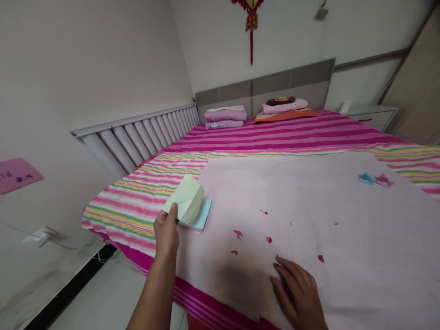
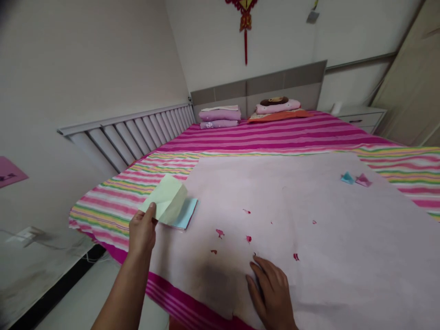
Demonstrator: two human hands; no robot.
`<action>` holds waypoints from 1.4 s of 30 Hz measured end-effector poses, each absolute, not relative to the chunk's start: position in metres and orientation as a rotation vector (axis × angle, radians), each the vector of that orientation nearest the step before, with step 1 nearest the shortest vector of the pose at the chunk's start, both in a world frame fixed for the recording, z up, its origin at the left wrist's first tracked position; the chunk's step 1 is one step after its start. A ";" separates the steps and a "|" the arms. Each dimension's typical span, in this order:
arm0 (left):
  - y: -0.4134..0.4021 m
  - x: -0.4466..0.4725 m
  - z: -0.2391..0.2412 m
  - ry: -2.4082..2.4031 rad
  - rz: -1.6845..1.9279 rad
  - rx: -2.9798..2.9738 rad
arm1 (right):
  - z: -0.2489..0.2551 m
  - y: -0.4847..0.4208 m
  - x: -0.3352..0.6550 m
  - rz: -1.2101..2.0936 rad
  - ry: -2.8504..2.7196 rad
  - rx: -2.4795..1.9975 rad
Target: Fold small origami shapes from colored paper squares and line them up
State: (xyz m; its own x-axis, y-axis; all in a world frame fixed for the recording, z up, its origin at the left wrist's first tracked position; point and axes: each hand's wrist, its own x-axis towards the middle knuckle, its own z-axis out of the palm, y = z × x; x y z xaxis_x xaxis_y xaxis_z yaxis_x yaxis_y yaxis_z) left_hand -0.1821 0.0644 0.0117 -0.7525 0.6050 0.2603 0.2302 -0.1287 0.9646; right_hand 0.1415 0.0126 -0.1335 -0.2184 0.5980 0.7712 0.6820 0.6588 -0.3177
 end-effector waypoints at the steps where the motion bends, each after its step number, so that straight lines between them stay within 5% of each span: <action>1: 0.062 -0.173 0.017 1.805 1.950 0.926 | -0.130 0.013 0.141 -0.070 -1.896 -0.996; 6: 0.049 -0.118 0.031 1.210 1.815 0.663 | -0.093 0.010 0.137 0.406 -1.764 -0.930; 12: 0.022 -0.052 0.020 1.232 1.591 0.797 | -0.037 0.009 0.129 1.370 -1.205 -0.859; 17: -0.005 -0.022 0.000 1.280 1.378 1.337 | -0.033 0.004 0.135 1.728 -0.922 -0.611; 34: -0.016 -0.018 -0.019 1.215 1.270 1.786 | -0.029 -0.003 0.148 1.733 -0.676 -0.583; 42: -0.010 -0.012 -0.030 1.192 1.320 1.065 | -0.018 0.000 0.140 1.658 -0.545 -0.658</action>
